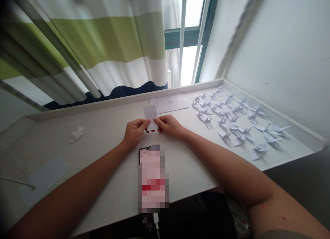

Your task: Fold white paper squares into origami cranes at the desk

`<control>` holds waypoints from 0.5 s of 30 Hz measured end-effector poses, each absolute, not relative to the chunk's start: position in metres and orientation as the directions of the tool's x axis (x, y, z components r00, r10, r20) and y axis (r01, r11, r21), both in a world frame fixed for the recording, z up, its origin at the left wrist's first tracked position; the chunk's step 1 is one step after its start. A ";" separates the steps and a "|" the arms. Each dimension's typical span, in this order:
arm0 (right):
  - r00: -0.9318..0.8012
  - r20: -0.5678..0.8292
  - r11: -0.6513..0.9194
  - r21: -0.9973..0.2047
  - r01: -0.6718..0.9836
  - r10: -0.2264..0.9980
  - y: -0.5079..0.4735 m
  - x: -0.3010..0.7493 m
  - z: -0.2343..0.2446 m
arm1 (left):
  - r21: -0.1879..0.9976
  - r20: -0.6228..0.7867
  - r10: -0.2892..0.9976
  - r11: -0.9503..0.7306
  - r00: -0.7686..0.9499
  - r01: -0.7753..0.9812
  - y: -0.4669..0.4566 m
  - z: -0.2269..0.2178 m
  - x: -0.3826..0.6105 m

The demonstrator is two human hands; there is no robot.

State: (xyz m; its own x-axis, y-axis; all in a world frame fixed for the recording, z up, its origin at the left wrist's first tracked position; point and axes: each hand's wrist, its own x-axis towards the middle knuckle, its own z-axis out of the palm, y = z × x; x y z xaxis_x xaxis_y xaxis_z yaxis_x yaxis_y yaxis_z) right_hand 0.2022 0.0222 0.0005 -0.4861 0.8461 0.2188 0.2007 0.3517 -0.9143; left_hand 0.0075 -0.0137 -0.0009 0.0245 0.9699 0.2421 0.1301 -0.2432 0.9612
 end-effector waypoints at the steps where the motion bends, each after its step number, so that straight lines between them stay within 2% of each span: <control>1: -0.489 0.220 0.355 -0.913 0.202 0.844 0.022 0.202 0.001 | 0.961 0.244 0.970 -0.244 0.014 0.133 -0.013 -0.001 0.007; 6: -0.477 0.254 0.380 -0.905 0.189 0.841 0.020 0.201 0.004 | 0.958 0.252 0.968 -0.252 0.023 0.134 -0.012 -0.004 0.007; 12: -0.541 0.176 0.327 -0.924 0.196 0.822 0.017 0.201 0.004 | 0.962 0.242 0.970 -0.245 0.036 0.118 -0.012 -0.004 0.007; 15: -0.538 0.200 0.351 -0.916 0.194 0.819 0.015 0.201 0.007 | 0.965 0.236 0.971 -0.239 0.039 0.108 -0.012 -0.002 0.008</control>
